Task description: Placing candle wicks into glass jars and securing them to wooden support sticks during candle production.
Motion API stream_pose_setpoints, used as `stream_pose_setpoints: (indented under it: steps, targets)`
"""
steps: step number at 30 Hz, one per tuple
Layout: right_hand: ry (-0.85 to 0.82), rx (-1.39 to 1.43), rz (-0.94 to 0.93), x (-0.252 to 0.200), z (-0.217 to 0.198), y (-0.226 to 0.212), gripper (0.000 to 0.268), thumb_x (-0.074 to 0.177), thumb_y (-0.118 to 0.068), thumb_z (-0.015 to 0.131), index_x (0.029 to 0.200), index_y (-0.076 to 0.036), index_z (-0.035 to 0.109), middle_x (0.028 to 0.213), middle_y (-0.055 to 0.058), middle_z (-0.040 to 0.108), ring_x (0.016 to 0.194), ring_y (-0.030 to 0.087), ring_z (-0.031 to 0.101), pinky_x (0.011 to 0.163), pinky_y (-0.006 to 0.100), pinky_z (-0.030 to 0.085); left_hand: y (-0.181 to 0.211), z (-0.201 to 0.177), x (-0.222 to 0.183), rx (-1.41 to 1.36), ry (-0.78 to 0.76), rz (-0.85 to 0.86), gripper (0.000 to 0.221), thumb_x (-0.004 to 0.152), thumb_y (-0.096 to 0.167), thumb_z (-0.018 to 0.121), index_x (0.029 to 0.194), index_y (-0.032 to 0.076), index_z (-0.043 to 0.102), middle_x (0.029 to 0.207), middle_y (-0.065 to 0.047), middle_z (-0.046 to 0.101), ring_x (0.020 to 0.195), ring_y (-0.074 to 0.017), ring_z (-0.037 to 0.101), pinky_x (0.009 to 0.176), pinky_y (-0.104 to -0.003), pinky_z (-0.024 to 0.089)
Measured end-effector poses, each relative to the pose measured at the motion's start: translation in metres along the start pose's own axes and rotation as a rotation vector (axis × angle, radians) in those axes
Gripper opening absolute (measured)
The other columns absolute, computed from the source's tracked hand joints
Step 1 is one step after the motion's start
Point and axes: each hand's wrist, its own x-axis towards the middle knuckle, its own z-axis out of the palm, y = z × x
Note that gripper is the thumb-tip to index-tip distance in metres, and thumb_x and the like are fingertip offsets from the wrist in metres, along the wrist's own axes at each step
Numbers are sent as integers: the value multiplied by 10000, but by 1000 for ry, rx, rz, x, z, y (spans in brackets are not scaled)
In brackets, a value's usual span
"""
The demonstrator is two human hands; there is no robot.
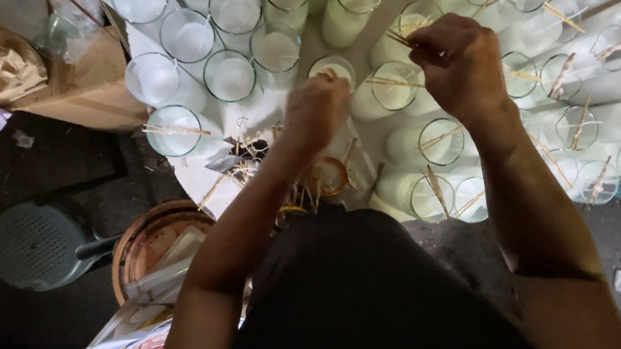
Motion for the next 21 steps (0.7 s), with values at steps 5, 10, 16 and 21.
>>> stream_pose_setpoints:
  steps: [5, 10, 16, 21]
  targets:
    - [-64, -72, 17, 2, 20, 11, 206, 906, 81, 821, 1048, -66, 795, 933, 67, 715, 828, 252, 664, 649, 373, 479, -3, -38, -5, -275, 64, -138, 94, 959, 144, 697, 975, 72, 755, 768, -113, 704, 646, -245, 644, 556, -365, 490]
    - [-162, -227, 1, 12, 34, 13, 177, 890, -17, 812, 1047, -98, 803, 971, 73, 727, 845, 293, 687, 613, 427, 509, 0, -59, -3, -513, 154, -64, 84, 936, 48, 692, 870, 3, 720, 768, -107, 693, 715, -242, 624, 642, -371, 454]
    - [-253, -233, 35, 16, 49, 7, 74, 946, -37, 752, 975, -100, 775, 860, 56, 662, 712, 286, 622, 479, 419, 427, -18, -46, -3, -518, 144, -110, 63, 929, 84, 712, 926, 31, 746, 837, -87, 735, 768, -230, 665, 679, -363, 495]
    - [-275, -224, 27, 20, 54, 5, 101, 942, -37, 777, 1008, -110, 797, 885, 67, 671, 704, 294, 638, 505, 430, 490, -16, -53, -7, -544, 142, -93, 42, 923, 41, 704, 908, 24, 740, 830, -87, 730, 770, -217, 651, 686, -357, 491]
